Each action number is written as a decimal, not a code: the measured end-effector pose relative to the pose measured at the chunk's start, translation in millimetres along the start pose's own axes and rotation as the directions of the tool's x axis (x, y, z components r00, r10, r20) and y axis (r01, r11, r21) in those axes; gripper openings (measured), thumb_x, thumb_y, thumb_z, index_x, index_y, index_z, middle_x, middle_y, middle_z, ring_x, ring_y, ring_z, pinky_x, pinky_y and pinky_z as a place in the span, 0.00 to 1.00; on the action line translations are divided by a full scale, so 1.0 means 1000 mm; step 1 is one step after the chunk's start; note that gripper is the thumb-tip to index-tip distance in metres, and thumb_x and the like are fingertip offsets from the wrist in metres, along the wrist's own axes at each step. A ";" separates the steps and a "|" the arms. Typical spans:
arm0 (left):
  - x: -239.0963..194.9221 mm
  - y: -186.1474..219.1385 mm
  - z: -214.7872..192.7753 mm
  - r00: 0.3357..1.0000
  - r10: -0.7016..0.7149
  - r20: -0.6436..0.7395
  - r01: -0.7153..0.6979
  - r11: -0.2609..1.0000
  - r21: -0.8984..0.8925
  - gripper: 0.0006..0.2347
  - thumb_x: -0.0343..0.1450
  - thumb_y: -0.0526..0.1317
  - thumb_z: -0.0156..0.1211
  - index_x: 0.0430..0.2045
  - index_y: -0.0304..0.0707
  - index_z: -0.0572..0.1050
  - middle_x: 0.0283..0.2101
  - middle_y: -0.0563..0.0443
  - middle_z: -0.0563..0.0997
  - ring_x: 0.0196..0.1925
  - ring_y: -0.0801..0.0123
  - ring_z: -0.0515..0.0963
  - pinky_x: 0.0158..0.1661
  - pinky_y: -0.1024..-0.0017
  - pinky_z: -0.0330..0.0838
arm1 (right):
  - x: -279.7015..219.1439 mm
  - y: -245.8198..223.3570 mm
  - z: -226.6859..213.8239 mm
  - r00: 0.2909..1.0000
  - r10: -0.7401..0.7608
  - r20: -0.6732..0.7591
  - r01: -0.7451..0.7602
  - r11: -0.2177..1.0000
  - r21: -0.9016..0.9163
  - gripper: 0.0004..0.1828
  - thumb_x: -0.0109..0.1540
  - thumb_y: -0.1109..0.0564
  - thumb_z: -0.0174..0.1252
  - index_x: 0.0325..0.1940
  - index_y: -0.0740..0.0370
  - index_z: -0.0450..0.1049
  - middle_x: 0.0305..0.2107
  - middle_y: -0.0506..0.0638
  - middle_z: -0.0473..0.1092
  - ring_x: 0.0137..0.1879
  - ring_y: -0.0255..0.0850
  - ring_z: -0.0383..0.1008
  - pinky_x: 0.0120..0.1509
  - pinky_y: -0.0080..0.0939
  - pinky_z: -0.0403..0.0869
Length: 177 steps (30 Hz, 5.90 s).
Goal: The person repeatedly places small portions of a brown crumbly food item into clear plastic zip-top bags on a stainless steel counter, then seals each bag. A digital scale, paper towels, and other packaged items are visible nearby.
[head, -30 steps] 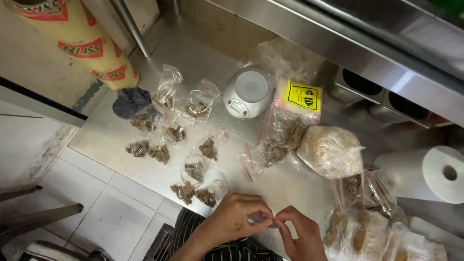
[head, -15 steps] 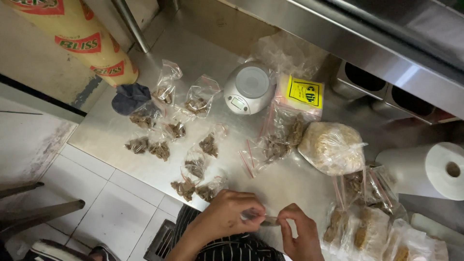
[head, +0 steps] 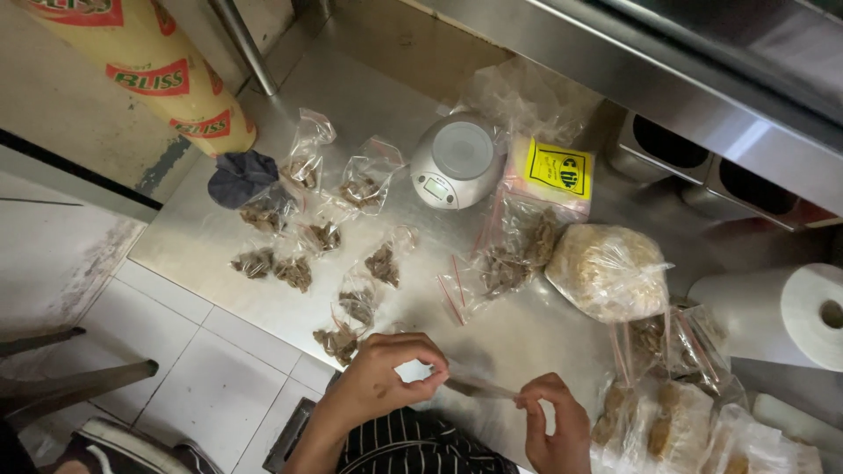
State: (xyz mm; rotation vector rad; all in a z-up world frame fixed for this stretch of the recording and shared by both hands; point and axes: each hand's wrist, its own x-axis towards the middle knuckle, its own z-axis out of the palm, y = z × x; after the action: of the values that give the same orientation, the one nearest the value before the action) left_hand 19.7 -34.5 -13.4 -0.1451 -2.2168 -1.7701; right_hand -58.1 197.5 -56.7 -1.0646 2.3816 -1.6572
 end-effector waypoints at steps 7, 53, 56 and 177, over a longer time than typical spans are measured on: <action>0.000 0.000 0.001 0.998 -0.055 -0.001 0.055 0.998 -0.035 0.02 0.64 0.29 0.61 0.23 0.36 0.75 0.26 0.53 0.79 0.28 0.72 0.77 0.31 0.77 0.71 | -0.003 0.002 -0.010 0.997 0.070 0.035 -0.070 0.998 0.001 0.07 0.63 0.59 0.42 0.33 0.57 0.65 0.22 0.46 0.66 0.28 0.36 0.65 0.34 0.31 0.63; -0.013 -0.063 0.049 0.832 -0.525 -0.179 0.455 0.831 -0.320 0.03 0.66 0.27 0.53 0.25 0.34 0.72 0.33 0.48 0.71 0.20 0.67 0.77 0.14 0.76 0.77 | 0.017 0.012 0.060 0.673 0.607 0.423 -0.736 0.603 0.307 0.09 0.59 0.55 0.51 0.40 0.61 0.68 0.35 0.52 0.71 0.41 0.38 0.73 0.45 0.40 0.77; -0.011 -0.059 0.054 0.852 -0.510 -0.115 0.479 0.850 -0.220 0.01 0.66 0.31 0.55 0.27 0.36 0.71 0.33 0.50 0.72 0.22 0.71 0.75 0.15 0.78 0.75 | 0.011 0.012 0.061 0.648 0.652 0.393 -0.756 0.489 0.435 0.07 0.58 0.58 0.53 0.37 0.62 0.67 0.35 0.55 0.71 0.39 0.41 0.73 0.41 0.41 0.77; 0.038 -0.005 0.063 0.886 -0.445 0.128 0.460 0.814 -0.354 0.16 0.62 0.42 0.54 0.42 0.37 0.71 0.43 0.49 0.80 0.43 0.68 0.82 0.35 0.76 0.75 | 0.026 -0.014 -0.015 0.986 0.146 -0.085 -0.099 0.907 0.410 0.05 0.61 0.63 0.49 0.35 0.68 0.69 0.26 0.56 0.68 0.23 0.39 0.73 0.28 0.33 0.82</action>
State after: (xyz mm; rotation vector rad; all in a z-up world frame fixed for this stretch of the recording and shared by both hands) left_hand -27.9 21.6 -19.2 0.3034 -2.0221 -2.4591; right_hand -76.8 192.4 -30.6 -0.7492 1.9765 -2.0856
